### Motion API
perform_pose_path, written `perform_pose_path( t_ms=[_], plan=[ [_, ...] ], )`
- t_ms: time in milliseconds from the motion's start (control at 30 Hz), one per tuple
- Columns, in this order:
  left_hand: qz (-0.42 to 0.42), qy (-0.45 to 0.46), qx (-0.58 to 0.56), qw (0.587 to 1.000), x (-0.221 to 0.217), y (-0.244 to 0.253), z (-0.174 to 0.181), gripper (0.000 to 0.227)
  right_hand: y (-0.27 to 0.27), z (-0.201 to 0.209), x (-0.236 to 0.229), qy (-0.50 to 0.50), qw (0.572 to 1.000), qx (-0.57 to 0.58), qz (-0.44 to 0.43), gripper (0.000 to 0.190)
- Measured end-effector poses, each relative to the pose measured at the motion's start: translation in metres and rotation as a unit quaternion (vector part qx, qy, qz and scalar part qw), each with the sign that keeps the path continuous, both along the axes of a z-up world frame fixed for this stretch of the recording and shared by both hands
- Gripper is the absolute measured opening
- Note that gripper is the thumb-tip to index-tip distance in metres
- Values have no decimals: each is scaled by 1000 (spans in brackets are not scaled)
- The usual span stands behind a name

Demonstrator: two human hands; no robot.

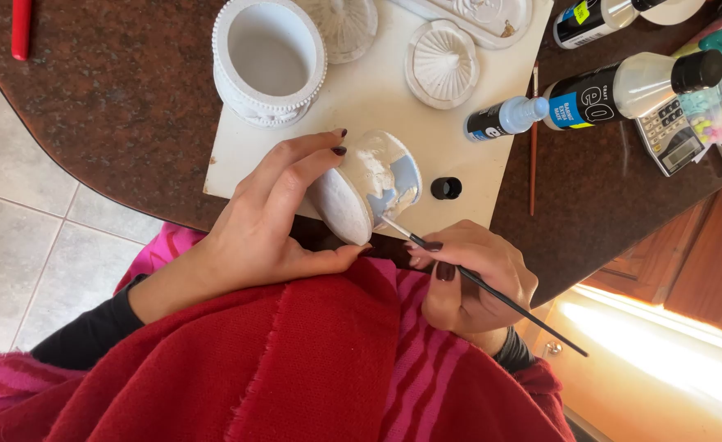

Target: Painting decorative white candle holders with blue paint using a small brush.

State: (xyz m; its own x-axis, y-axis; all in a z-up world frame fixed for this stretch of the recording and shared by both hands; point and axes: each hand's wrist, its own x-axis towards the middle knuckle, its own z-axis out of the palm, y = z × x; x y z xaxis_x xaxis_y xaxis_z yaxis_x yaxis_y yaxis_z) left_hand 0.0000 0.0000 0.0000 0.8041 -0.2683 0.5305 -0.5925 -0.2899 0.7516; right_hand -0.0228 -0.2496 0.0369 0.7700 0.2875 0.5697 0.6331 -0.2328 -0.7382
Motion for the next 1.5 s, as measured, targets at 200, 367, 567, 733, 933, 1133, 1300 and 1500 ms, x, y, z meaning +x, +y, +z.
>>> perform_pose_path(
  t_ms=[200,367,567,733,933,1133,1300,1500],
  plan=[
    [0,7,-1,1000,0,0,0,84,-18,-20,4,-39,999,23,23,16],
    [-10,-8,-40,999,-1,0,-6,89,-25,-33,6,-104,983,145,-37,23],
    [-67,3,-199,978,-3,-14,-6,97,20,1,3,-117,990,-52,-65,79],
    [-115,10,-309,944,-5,-34,-4,92,25,-14,-2,-58,995,-25,-78,109],
    [-79,54,-172,980,3,-17,30,98,1,3,10,-49,998,19,-39,94],
    [-60,-161,-40,984,24,1,88,94,-14,48,32,-71,990,-123,19,90],
    [-78,-91,-68,990,20,-2,75,75,-9,69,44,20,990,-38,138,90],
    [-14,-213,-112,971,45,-19,47,76,-34,14,66,-147,944,250,-158,35]
  ],
)
